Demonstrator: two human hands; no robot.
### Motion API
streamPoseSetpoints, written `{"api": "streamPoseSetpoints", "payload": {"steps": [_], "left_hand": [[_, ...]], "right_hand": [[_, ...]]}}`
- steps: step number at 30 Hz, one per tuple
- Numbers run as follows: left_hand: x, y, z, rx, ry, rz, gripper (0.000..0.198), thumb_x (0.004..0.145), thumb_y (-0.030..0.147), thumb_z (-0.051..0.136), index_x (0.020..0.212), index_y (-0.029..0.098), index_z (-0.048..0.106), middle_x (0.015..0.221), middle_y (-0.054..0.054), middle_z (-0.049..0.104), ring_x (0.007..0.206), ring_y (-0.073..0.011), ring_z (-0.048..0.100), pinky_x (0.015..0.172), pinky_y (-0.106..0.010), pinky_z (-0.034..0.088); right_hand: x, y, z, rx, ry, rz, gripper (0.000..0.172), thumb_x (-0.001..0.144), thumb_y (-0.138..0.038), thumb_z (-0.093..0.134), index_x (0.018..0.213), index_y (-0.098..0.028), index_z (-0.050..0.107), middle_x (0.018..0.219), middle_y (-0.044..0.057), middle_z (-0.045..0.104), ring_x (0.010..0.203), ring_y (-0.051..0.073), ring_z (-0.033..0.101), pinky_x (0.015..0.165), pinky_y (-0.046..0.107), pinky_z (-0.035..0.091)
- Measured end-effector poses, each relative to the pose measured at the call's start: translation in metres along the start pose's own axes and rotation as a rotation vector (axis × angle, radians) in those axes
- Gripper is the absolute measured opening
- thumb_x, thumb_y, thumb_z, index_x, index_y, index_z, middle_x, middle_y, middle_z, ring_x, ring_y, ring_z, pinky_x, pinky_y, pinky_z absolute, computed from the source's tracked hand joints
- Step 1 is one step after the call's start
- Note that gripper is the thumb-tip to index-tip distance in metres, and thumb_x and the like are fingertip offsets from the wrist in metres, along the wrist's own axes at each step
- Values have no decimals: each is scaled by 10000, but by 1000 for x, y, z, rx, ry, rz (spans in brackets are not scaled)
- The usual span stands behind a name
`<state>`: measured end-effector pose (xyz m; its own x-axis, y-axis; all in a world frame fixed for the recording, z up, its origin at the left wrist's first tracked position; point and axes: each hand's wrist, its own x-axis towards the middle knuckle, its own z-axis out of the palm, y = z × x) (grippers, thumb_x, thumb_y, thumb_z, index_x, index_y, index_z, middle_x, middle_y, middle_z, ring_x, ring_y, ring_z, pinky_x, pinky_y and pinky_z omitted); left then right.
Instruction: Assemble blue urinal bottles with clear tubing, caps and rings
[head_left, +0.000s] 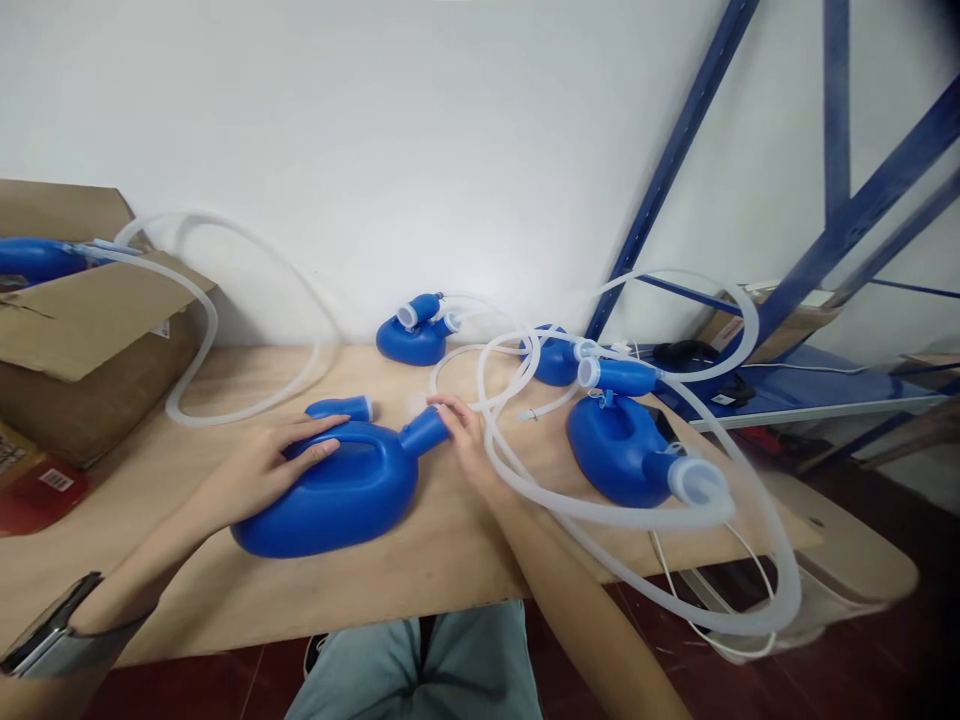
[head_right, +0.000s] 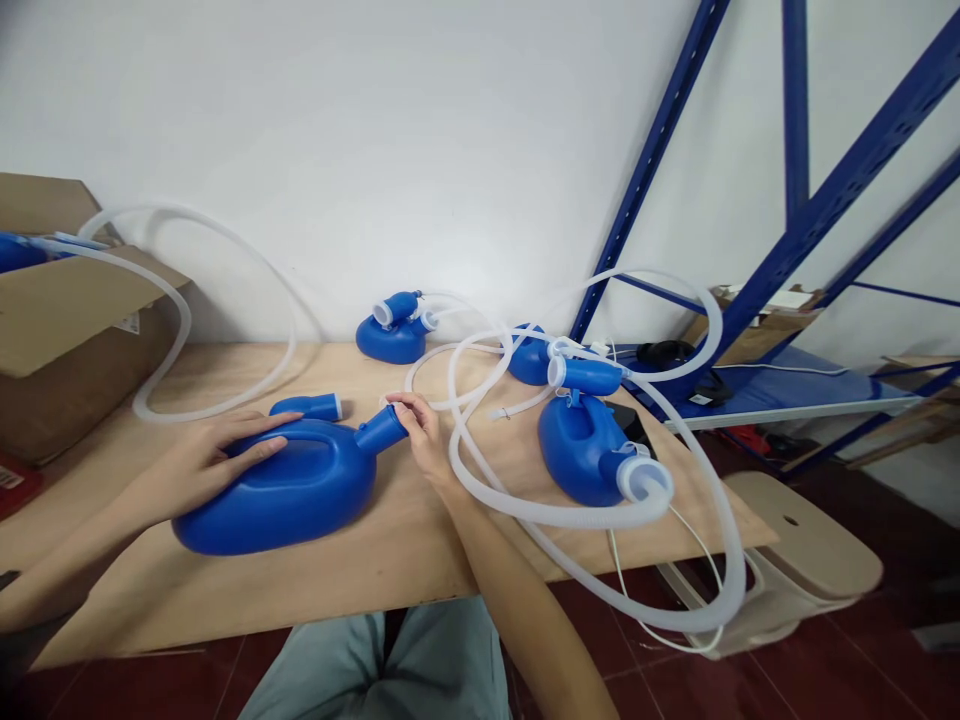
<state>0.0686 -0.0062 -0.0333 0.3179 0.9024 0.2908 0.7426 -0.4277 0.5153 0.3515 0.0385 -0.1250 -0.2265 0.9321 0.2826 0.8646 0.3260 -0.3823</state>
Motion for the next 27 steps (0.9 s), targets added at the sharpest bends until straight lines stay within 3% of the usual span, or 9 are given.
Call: {"api": "streamPoseSetpoints", "payload": {"steps": [4,8,11,16,19,23,27], "left_hand": [[0,-1,8,-38,23,4,603,883,749,542,1303,368,745,1292,-19,704,1210,-334,662,1018,-446,536],[-7,-9,13,-38,81,71,490,923,658,586,1308,393,734,1275,11,713,1155,-285,690,985,-390,555],[-11,-19,13,-28,95,182,410,964,548,616,1339,408,709,1285,34,708,1187,-251,675,996,-335,538],[-15,-37,12,9,15,346,421,1015,399,599,1433,381,642,1230,2,710,1092,-205,682,963,-287,524],[-19,-45,18,24,-25,377,455,1037,375,578,1490,341,583,1310,-14,666,1176,-197,633,1052,-299,476],[-21,-52,28,13,8,379,452,1038,371,596,1487,332,551,1436,7,593,1324,-201,532,1185,-324,348],[-21,-54,33,-26,-1,397,475,1057,325,571,1522,380,492,1466,32,556,1345,-176,501,1185,-297,331]], "right_hand": [[-7,2,0,-90,114,16,1116,1002,-523,-595,1425,-294,411,1316,-221,297,1209,-424,-84,1005,-400,-79],[-16,2,-5,-287,220,-96,1095,956,-687,-490,1411,-320,435,1323,-212,295,1284,-383,-109,1151,-386,-116],[-19,-2,-10,-397,284,-140,984,932,-745,-364,1328,-402,469,1274,-256,305,1269,-371,-122,1193,-356,-121],[-19,-12,-16,-469,428,-234,859,922,-749,-274,1090,-468,520,1139,-303,338,1231,-367,-115,1179,-325,-62],[-16,-16,-22,-482,540,-312,743,909,-713,-166,967,-472,535,1067,-313,345,1189,-379,-109,1135,-304,-40],[-15,-18,-31,-501,549,-380,634,881,-672,-91,907,-522,525,1043,-324,337,1153,-377,-111,1069,-280,-24],[-19,-17,-27,-538,573,-351,640,888,-677,-106,961,-554,518,1115,-334,314,1254,-379,-98,1173,-296,-27]]}}
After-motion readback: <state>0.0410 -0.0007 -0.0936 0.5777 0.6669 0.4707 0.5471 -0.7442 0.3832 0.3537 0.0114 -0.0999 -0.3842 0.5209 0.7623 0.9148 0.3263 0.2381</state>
